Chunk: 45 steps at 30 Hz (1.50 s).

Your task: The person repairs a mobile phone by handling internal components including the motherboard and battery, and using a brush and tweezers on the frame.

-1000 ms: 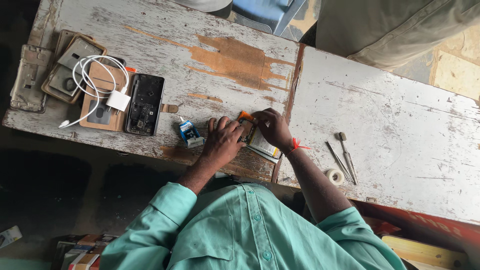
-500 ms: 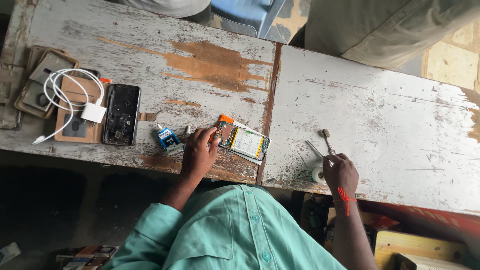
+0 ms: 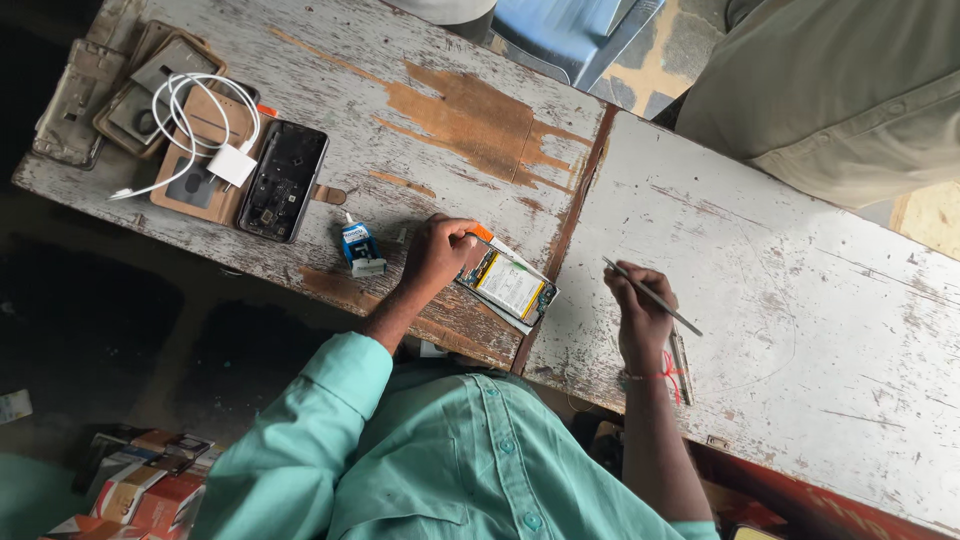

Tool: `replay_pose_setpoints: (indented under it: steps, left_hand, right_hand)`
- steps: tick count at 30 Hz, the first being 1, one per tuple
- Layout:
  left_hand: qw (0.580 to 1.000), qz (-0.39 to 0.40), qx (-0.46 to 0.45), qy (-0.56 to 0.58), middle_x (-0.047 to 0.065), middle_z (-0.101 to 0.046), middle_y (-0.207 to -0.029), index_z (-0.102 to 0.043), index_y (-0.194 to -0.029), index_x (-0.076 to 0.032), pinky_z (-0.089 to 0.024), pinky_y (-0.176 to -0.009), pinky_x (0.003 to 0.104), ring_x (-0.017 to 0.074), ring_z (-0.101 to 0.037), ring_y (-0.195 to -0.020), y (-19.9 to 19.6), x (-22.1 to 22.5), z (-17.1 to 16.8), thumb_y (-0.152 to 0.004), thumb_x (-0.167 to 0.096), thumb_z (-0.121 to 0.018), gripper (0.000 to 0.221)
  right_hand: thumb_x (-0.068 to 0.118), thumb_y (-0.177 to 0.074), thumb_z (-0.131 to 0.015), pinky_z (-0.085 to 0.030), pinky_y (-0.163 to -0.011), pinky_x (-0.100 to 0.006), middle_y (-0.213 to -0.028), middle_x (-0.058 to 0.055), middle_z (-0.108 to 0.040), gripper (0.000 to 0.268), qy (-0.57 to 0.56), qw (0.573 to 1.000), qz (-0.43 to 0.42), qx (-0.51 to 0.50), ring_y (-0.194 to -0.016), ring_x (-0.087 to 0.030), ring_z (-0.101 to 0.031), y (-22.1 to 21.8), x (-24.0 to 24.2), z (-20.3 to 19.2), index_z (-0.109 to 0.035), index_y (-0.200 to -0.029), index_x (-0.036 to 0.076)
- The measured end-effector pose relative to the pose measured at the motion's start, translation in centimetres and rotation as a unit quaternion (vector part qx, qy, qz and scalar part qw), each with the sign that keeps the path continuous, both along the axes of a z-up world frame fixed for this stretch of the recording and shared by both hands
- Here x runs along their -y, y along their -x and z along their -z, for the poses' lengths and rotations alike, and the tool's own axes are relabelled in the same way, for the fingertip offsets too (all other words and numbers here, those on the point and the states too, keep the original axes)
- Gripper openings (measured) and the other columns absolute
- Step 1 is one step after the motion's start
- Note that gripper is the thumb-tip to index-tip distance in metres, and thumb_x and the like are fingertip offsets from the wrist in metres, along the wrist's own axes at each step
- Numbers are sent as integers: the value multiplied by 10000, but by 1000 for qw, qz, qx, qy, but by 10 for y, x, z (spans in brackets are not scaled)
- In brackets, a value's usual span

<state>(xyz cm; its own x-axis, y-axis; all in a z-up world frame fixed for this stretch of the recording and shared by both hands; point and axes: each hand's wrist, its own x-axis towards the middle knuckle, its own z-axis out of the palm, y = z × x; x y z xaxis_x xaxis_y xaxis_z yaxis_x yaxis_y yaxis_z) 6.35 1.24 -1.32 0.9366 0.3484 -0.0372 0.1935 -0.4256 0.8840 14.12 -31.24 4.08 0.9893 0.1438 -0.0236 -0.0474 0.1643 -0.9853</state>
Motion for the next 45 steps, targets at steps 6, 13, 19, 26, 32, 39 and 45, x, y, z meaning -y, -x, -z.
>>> replay_pose_setpoints:
  steps: [6,13,19,26,32,39,45]
  left_hand:
    - [998,57,20,17,77,-680,-999,-794,-1064,-107,-592,-801,327,183,-716,-844,-13,-10,18,-859,-45,-759,218]
    - [999,36,28,7,63,-684,-976,-803,-974,-111,-594,-808,328,190,-714,-864,-17,-8,24,-839,-51,-779,150]
    - [999,47,15,3,61,-662,-955,-802,-946,-109,-593,-797,328,186,-704,-860,-17,-10,18,-860,-68,-782,98]
    - [998,53,29,3,55,-666,-970,-792,-945,-104,-605,-802,314,167,-708,-860,-17,-10,25,-875,-90,-783,71]
    - [998,47,41,-9,66,-666,-954,-807,-943,-107,-596,-788,329,184,-701,-856,-16,-9,25,-855,-76,-797,94]
    - [998,49,27,18,52,-697,-975,-801,-956,-112,-599,-819,330,174,-709,-896,-15,-11,29,-879,-60,-754,104]
    - [994,69,83,6,65,-721,-968,-790,-972,-87,-597,-782,330,185,-715,-884,-12,-19,35,-888,-18,-719,130]
  right_hand:
    - [-20,-968,-742,-580,-865,-286,-1065,-137,-746,174,134,978,-157,4,-983,-159,-702,-12,-103,31,-647,-1113,-30]
    - [27,-947,-739,-592,-880,-261,-1049,-86,-760,167,149,974,-171,9,-991,-126,-729,2,-137,44,-643,-1079,-9]
    - [48,-928,-777,-598,-883,-279,-1029,-97,-766,174,206,964,-162,37,-980,-134,-739,4,-139,44,-663,-1045,-14]
    - [38,-939,-756,-603,-917,-282,-1041,-87,-757,158,187,967,-170,37,-1012,-131,-728,8,-139,42,-649,-1043,-14]
    - [41,-954,-727,-607,-932,-286,-1062,-78,-750,154,165,969,-181,17,-1052,-129,-721,9,-138,46,-630,-1061,-9]
    - [46,-942,-751,-605,-909,-281,-1034,-88,-752,172,155,972,-173,23,-1008,-137,-737,3,-138,54,-628,-1046,-13]
    - [29,-947,-748,-592,-893,-277,-1036,-95,-762,153,166,965,-198,29,-996,-138,-730,2,-138,49,-634,-1039,-17]
